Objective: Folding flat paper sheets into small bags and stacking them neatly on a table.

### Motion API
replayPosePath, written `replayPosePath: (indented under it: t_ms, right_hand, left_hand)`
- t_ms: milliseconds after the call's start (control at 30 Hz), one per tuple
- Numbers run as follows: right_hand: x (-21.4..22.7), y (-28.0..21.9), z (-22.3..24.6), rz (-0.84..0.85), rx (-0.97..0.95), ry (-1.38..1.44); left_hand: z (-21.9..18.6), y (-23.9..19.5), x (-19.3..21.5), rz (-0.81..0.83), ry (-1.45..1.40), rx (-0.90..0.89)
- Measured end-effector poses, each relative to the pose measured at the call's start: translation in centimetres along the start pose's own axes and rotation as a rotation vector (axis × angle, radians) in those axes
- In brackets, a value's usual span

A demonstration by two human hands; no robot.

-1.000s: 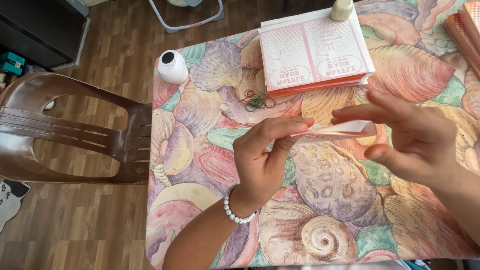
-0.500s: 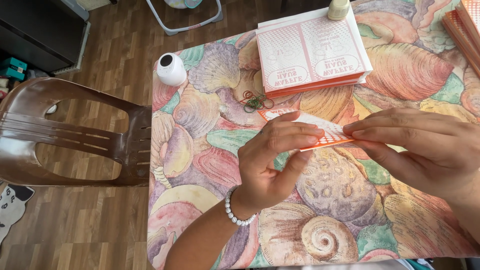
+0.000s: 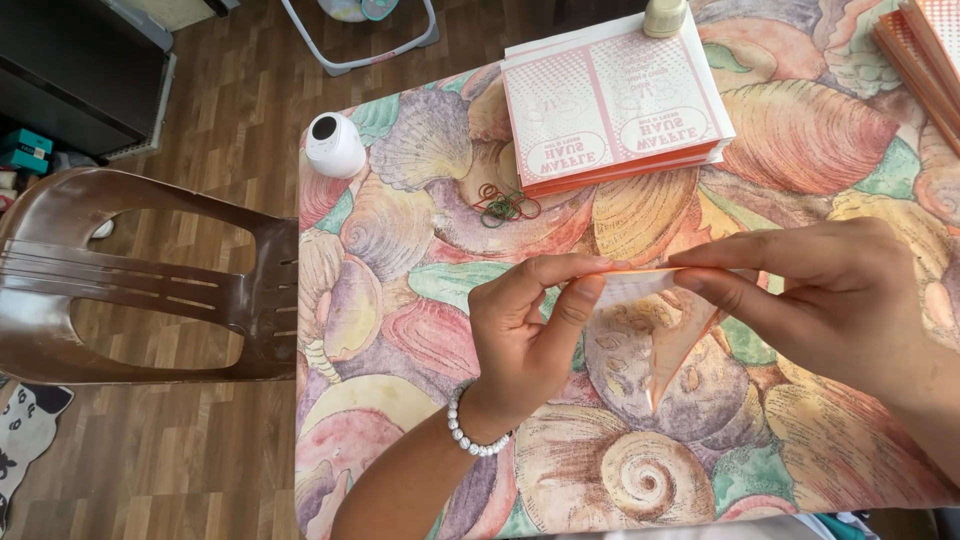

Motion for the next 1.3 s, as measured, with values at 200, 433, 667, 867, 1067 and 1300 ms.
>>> replayPosePath:
  t_ms: [200,433,667,867,1067,1300]
  right_hand:
    - [0.1,-0.5,-0.2,-0.021,-0.075,0.031]
    - [0.2,0.0,-3.3,-0.006,-0.379,0.420]
    - [0.2,0.7,-3.4,0.104,-0.426,0.497]
    - [1.3,1.2,-1.4,0.111,-0.238,0.147]
    - [1.2,1.1,-1.5,0.132,-0.179,0.093]
    - [1.1,0.9,-1.7,0.156,-0.218,0.138]
  left_hand:
    - [-0.7,0.3,0.1,0.045,0.119,-0.004]
    - [1.0,1.3,-0.8,0.273,-0.096,0.204]
    - [2.2,0.5,-1.2,0.119,0.016,0.176]
    - [1.6,0.3,-1.7,0.118,-0.030,0.115]
    - [1.4,-0.1,-2.0,0.109,-0.069,0.216]
    - [-0.6,0.9,-0.9,0.161,-0.127,0.155]
Point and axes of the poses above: each hand's wrist, its own y-axis towards the middle knuckle, its own x-axis out of the back of the hand, z = x × y, the point moved 5 cm from there along y, towards the middle knuckle, and after that the axes turned 13 degrees about z, right-handed, at the moved point
